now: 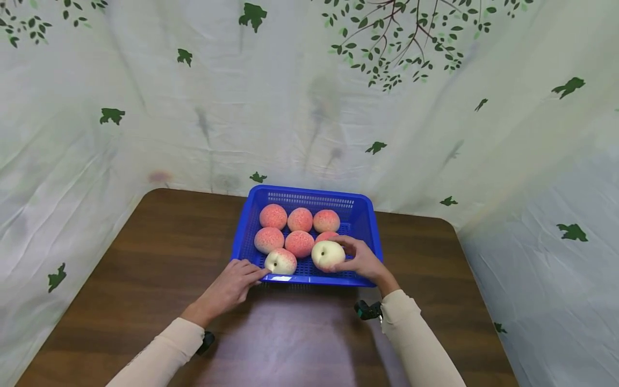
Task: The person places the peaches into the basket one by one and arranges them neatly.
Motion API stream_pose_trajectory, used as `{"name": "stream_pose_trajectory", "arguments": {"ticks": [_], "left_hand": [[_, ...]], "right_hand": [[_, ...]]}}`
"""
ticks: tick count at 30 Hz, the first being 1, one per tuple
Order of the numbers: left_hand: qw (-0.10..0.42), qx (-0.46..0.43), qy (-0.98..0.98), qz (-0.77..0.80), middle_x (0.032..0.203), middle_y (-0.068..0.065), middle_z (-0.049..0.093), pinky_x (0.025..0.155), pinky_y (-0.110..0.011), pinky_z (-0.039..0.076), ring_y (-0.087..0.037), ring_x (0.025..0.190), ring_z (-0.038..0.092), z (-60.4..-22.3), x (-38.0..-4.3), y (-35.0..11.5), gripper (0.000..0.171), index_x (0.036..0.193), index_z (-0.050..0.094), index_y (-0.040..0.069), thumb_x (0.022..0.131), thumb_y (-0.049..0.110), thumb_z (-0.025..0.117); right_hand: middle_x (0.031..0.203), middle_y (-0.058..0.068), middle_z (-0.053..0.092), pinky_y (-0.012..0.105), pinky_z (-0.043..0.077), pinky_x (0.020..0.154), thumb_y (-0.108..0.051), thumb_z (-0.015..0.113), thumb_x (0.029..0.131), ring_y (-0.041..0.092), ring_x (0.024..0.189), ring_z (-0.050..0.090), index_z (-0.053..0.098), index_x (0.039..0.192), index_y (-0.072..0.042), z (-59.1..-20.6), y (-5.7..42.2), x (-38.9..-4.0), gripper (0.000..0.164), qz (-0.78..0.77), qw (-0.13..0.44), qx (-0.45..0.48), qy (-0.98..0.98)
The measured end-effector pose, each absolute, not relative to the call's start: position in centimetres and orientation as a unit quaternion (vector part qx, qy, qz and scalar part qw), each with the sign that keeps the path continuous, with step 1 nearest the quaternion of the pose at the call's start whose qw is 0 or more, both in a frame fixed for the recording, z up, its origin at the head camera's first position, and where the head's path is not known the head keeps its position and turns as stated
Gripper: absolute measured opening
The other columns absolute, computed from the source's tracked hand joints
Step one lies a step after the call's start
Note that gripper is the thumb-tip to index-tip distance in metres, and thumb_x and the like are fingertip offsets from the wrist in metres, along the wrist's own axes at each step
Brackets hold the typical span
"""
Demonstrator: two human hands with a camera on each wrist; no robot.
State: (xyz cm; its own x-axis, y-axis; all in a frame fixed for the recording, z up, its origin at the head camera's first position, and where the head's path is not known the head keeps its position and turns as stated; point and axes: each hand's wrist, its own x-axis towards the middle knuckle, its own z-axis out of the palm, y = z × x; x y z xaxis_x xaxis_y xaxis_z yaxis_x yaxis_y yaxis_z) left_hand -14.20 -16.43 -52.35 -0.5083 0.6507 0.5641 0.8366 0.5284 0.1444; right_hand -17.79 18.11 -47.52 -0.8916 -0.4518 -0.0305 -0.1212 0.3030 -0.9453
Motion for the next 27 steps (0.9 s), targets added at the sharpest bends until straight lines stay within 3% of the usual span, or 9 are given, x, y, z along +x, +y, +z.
{"name": "stream_pose_trajectory", "arguments": {"ticks": [5, 7, 10, 14, 18, 20, 22, 25, 27], "left_hand": [[0.223, -0.443, -0.844, -0.204, 0.090, -0.002, 0.068, 0.070, -0.035, 0.039, -0.020, 0.082, 0.058, -52.5, -14.3, -16.5, 0.027, 0.107, 0.072, 0.005, 0.081, 0.009, 0.066], [0.221, -0.444, -0.844, -0.204, 0.091, -0.002, 0.069, 0.070, -0.035, 0.040, -0.020, 0.083, 0.059, -52.6, -14.3, -16.6, 0.023, 0.108, 0.072, 0.005, 0.093, 0.016, 0.059], [0.220, -0.444, -0.844, -0.204, 0.092, -0.002, 0.069, 0.071, -0.035, 0.040, -0.021, 0.084, 0.059, -52.7, -14.4, -16.6, 0.043, 0.109, 0.072, 0.006, 0.105, 0.030, 0.037], [0.219, -0.447, -0.843, -0.205, 0.093, -0.002, 0.069, 0.071, -0.035, 0.040, -0.020, 0.084, 0.059, -52.7, -14.4, -16.6, 0.059, 0.111, 0.072, 0.005, 0.104, 0.035, 0.022], [0.219, -0.447, -0.842, -0.208, 0.093, -0.002, 0.069, 0.072, -0.035, 0.040, -0.020, 0.084, 0.059, -52.6, -14.4, -16.6, 0.055, 0.111, 0.072, 0.005, 0.105, 0.034, 0.025], [0.217, -0.447, -0.842, -0.211, 0.093, -0.002, 0.069, 0.072, -0.035, 0.040, -0.020, 0.084, 0.058, -52.6, -14.4, -16.6, 0.039, 0.111, 0.072, 0.005, 0.104, 0.028, 0.041], [0.215, -0.447, -0.842, -0.211, 0.093, -0.002, 0.069, 0.072, -0.035, 0.040, -0.020, 0.085, 0.058, -52.6, -14.3, -16.6, 0.025, 0.111, 0.072, 0.005, 0.096, 0.019, 0.057], [0.210, -0.445, -0.845, -0.210, 0.094, -0.002, 0.069, 0.072, -0.035, 0.040, -0.020, 0.085, 0.058, -52.6, -14.3, -16.6, 0.030, 0.111, 0.072, 0.004, 0.081, 0.008, 0.070], [0.208, -0.444, -0.846, -0.209, 0.094, -0.002, 0.069, 0.072, -0.035, 0.040, -0.020, 0.085, 0.058, -52.7, -14.3, -16.6, 0.023, 0.111, 0.072, 0.004, 0.091, 0.013, 0.064]], "right_hand": [[0.129, 0.008, 0.058, 0.048, 0.042, 0.096, -0.009, 0.082, 0.075, 0.025, 0.114, 0.057, 0.056, 0.132, -0.008, -49.4, 17.6, -19.0, 0.063, -0.529, 0.184, -0.193, 0.806], [0.128, 0.008, 0.059, 0.045, 0.044, 0.096, -0.010, 0.082, 0.075, 0.024, 0.114, 0.057, 0.055, 0.133, -0.008, -49.8, 17.4, -19.2, 0.064, -0.523, 0.199, -0.207, 0.803], [0.125, 0.008, 0.060, 0.040, 0.045, 0.094, -0.009, 0.082, 0.076, 0.022, 0.111, 0.058, 0.054, 0.133, -0.007, -50.1, 17.2, -19.6, 0.064, -0.520, 0.222, -0.225, 0.794], [0.123, 0.008, 0.060, 0.037, 0.046, 0.092, -0.010, 0.080, 0.077, 0.022, 0.109, 0.057, 0.054, 0.133, -0.007, -50.4, 17.0, -19.8, 0.062, -0.512, 0.233, -0.239, 0.792], [0.127, 0.009, 0.058, 0.039, 0.044, 0.094, -0.008, 0.078, 0.078, 0.023, 0.111, 0.055, 0.052, 0.135, -0.007, -50.5, 16.8, -19.9, 0.062, -0.503, 0.244, -0.244, 0.792], [0.129, 0.010, 0.056, 0.041, 0.043, 0.096, -0.007, 0.077, 0.079, 0.024, 0.113, 0.054, 0.050, 0.137, -0.007, -50.6, 16.8, -19.9, 0.063, -0.499, 0.252, -0.245, 0.792], [0.131, 0.010, 0.055, 0.042, 0.042, 0.098, -0.006, 0.077, 0.080, 0.025, 0.115, 0.053, 0.049, 0.138, -0.008, -50.6, 16.7, -19.9, 0.065, -0.492, 0.256, -0.246, 0.795], [0.133, 0.009, 0.054, 0.043, 0.040, 0.100, -0.007, 0.076, 0.081, 0.025, 0.117, 0.051, 0.048, 0.139, -0.009, -50.6, 16.7, -20.0, 0.065, -0.480, 0.257, -0.252, 0.800], [0.133, 0.008, 0.054, 0.043, 0.039, 0.101, -0.008, 0.077, 0.081, 0.024, 0.118, 0.051, 0.048, 0.139, -0.010, -50.6, 16.7, -20.0, 0.064, -0.470, 0.253, -0.258, 0.805]]}}
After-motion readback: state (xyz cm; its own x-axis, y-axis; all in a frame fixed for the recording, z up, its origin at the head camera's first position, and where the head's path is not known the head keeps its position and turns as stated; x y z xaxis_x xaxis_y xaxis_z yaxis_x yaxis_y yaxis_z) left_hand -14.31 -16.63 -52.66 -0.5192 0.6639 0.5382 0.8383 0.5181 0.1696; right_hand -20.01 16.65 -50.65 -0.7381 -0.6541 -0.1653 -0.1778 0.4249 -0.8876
